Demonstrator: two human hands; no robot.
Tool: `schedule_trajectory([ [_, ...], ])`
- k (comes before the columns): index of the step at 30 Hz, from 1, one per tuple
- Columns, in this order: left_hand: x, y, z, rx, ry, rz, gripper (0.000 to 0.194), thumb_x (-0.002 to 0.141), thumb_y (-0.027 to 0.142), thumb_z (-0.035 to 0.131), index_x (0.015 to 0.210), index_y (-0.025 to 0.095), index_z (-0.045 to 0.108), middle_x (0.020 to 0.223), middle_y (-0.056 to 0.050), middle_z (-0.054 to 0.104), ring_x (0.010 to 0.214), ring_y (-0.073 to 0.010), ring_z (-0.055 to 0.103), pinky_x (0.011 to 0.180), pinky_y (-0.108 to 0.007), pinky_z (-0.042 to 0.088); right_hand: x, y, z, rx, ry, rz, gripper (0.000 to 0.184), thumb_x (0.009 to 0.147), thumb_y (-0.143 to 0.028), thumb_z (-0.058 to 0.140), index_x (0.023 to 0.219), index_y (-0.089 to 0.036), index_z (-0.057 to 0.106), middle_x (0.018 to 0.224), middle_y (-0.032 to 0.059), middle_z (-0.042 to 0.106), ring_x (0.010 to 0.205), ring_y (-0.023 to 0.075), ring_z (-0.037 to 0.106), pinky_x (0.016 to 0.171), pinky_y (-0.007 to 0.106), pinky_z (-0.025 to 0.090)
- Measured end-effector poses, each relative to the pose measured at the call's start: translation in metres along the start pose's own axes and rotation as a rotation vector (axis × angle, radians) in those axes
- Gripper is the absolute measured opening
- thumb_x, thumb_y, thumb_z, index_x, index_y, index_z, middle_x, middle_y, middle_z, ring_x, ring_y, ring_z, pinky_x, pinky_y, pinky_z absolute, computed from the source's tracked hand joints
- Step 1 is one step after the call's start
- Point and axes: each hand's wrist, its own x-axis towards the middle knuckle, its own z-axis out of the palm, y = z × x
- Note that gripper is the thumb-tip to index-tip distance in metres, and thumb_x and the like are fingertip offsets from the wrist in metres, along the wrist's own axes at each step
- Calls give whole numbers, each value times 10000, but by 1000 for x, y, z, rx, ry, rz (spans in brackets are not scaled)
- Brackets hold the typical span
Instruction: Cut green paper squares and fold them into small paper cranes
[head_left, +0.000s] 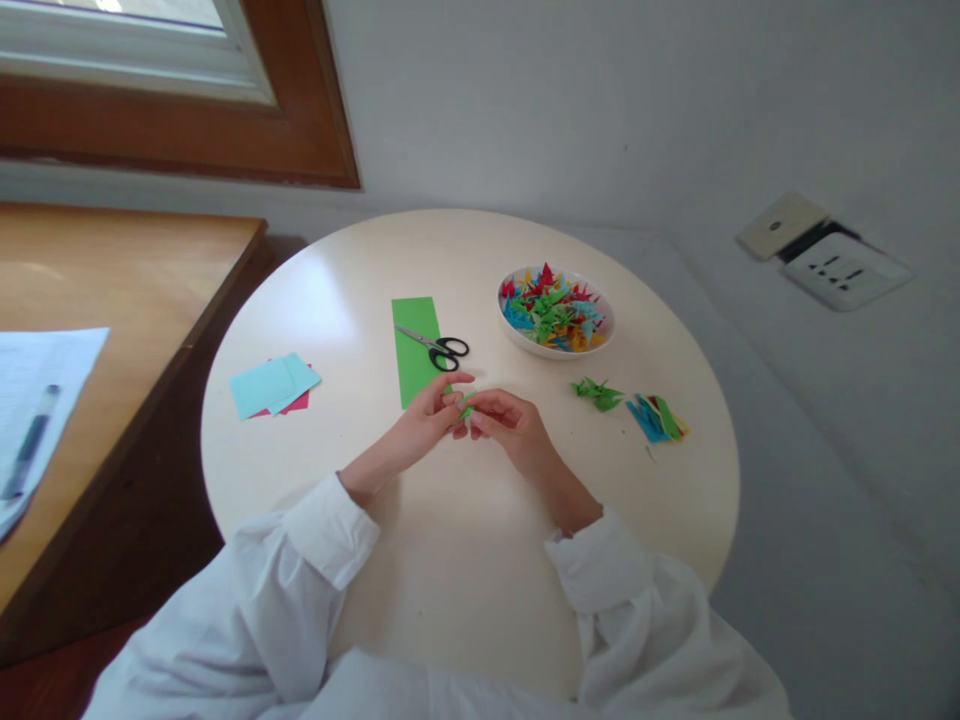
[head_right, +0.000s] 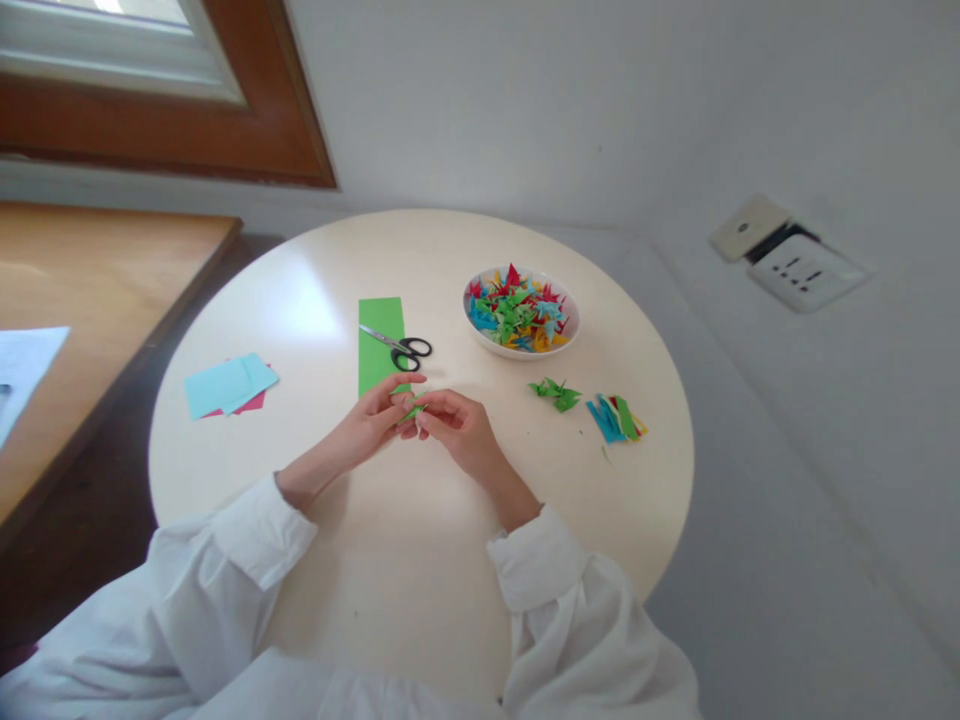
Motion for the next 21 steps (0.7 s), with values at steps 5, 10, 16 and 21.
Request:
schedule_trajectory([
  [5,-3,4,-2,39,-51,0,332,791,332,576,1052,227,399,626,56,512,535,-86,501,531,-223,339,-1,5,-3,27,-22,51,144,696,-274,669,808,-199,617,677,-22,652,551,108,601,528,246,458],
  [10,-3,4,-2,38,-100,-9,331,797,344,571,1034,244,362,645,58,520,558,-93,528,544,-228,339,-2,8,-5,56,-31,65,126,695,-243,669,792,-193,605,666,-31,640,530,96,585,531,241,446],
  [16,-3,7,-2,99,-120,-23,321,812,351,544,1032,239,340,680,47,534,583,-97,539,542,-231,335,-3,7,-3,85,-27,81,131,683,-240,668,775,-189,590,638,-36,629,529,100,591,517,231,421],
  [21,-4,11,0,130,-128,-30,331,799,361,550,1014,236,331,660,58,513,563,-85,507,530,-222,327,-3,5,-1,92,-8,104,142,671,-261,676,751,-187,584,595,-49,612,500,94,583,502,225,410],
])
